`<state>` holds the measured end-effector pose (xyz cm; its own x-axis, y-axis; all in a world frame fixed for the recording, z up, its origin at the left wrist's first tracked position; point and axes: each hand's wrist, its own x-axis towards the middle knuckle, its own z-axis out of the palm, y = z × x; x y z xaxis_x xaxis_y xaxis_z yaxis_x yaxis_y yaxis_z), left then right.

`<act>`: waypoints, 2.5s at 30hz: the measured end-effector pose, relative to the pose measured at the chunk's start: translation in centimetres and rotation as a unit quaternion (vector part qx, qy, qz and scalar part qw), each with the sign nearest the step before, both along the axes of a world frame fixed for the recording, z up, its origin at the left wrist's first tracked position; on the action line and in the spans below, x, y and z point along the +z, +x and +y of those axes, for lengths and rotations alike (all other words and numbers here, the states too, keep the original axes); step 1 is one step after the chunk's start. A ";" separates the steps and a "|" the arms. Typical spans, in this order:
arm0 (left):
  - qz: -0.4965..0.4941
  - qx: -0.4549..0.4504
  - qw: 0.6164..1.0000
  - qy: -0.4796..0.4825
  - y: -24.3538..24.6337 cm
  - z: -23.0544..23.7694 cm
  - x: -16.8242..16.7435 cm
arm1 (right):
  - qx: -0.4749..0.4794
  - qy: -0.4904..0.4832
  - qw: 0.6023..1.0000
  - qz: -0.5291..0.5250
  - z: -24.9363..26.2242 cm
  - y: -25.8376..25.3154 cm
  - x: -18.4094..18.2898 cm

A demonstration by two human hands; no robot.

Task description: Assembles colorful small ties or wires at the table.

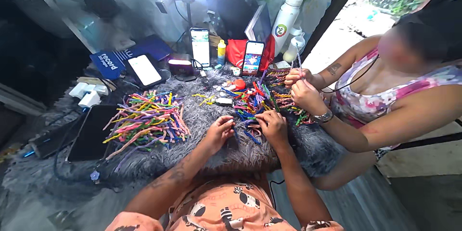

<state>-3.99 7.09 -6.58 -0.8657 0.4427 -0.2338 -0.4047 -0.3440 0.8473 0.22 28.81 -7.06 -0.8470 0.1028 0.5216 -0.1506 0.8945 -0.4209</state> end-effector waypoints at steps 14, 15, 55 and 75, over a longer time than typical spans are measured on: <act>0.181 0.012 0.977 -0.115 -0.6 0.7 -1.4 | 0.108 0.100 0.988 -0.045 -2.8 0.9 -3.3; 0.226 0.008 0.961 -0.156 -0.3 0.2 -1.2 | 0.096 0.098 0.988 -0.066 -2.8 0.7 -3.2; 0.521 0.152 0.711 -0.447 -1.9 -13.2 9.7 | 0.112 -0.042 0.949 0.293 -4.9 1.4 -3.2; 0.371 0.129 0.905 -0.160 2.1 -3.5 -0.7 | 0.258 -0.552 0.775 -0.169 -7.8 -0.1 -1.3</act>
